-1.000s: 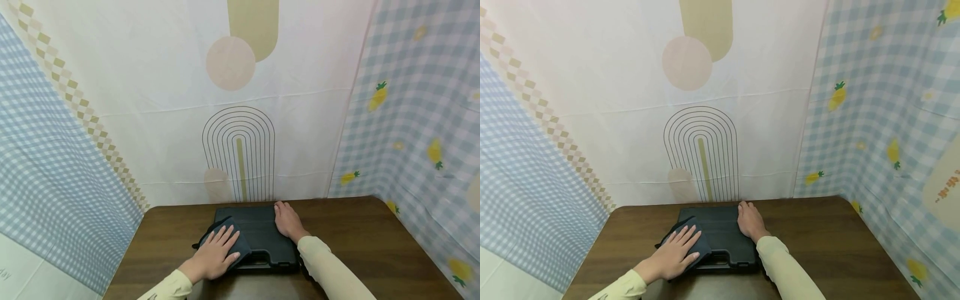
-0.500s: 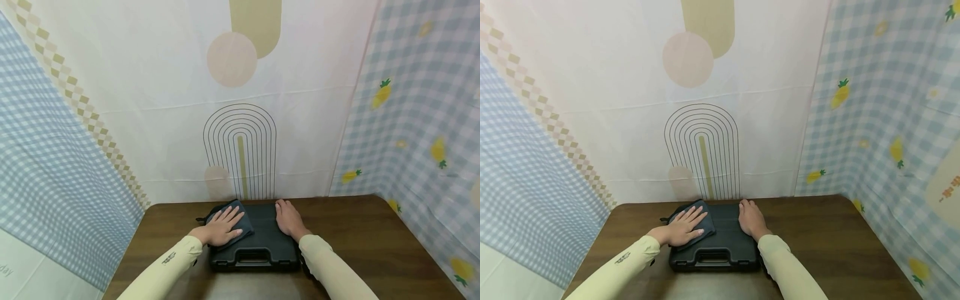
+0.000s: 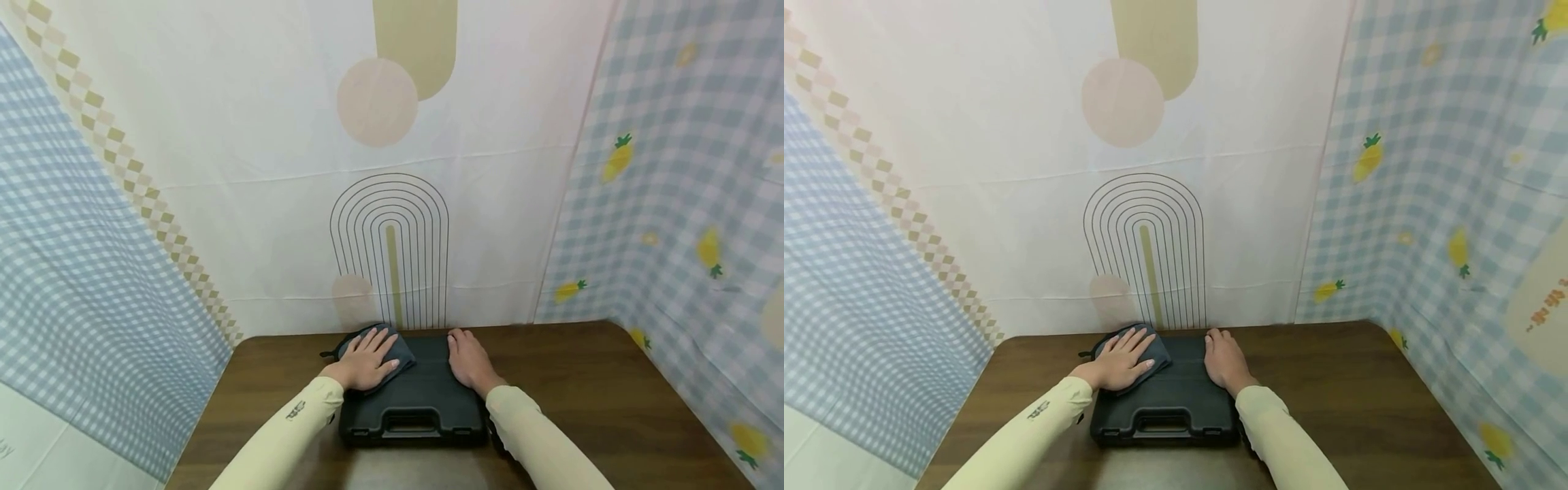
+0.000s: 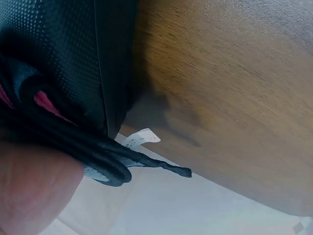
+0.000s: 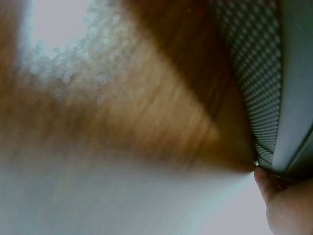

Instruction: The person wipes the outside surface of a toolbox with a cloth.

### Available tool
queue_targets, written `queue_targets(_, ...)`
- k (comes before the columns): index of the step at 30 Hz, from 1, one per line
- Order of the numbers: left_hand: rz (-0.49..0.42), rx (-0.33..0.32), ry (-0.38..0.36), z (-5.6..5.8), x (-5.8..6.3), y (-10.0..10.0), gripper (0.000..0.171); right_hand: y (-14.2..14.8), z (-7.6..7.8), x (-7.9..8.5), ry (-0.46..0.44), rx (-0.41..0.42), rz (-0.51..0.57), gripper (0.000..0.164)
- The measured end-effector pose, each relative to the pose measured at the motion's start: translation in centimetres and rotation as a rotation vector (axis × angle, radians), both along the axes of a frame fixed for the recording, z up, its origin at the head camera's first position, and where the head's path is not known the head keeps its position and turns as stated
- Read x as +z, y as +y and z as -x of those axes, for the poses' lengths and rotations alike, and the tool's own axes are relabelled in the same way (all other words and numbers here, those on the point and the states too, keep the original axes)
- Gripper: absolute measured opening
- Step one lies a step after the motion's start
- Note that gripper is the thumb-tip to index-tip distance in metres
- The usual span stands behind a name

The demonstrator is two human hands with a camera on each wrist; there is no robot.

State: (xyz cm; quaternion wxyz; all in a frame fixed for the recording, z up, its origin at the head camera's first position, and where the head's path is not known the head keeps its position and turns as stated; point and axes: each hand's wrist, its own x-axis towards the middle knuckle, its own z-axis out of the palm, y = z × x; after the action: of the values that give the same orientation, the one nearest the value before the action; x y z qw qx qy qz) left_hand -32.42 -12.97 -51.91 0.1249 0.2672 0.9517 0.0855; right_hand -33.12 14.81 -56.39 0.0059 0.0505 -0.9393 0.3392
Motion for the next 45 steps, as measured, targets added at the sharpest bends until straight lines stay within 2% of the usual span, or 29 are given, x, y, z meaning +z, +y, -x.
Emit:
queue_targets(5,0.02,0.009,0.016,-0.2,0.1,0.7,0.064,0.2,-0.1,0.0,0.006,0.003,0.035,0.044)
queue_targets(12,0.095,0.051,0.016,-0.1,1.0,3.0,0.063,0.3,-0.2,0.1,0.01,0.008,0.067,0.043)
queue_targets(16,0.127,0.112,0.026,0.4,0.8,4.8,0.063,0.0,-0.2,0.1,0.006,0.013,0.077,0.042)
queue_targets(21,0.121,0.203,0.0,1.3,0.5,7.2,0.062,-0.2,-0.1,0.0,0.019,0.005,0.073,0.042)
queue_targets(26,0.106,0.244,-0.019,1.5,1.3,8.7,0.06,-0.2,0.0,-0.2,0.032,-0.01,0.05,0.043)
queue_targets(30,0.107,0.25,-0.016,1.7,1.6,9.1,0.06,-0.1,0.0,0.0,0.036,-0.013,0.044,0.043)
queue_targets(39,0.09,0.254,-0.002,2.0,1.1,9.3,0.061,-0.2,0.0,0.5,0.03,-0.041,-0.033,0.042)
queue_targets(45,0.06,0.251,-0.007,2.1,1.2,8.1,0.063,-0.7,-0.1,0.3,0.022,-0.06,-0.038,0.041)
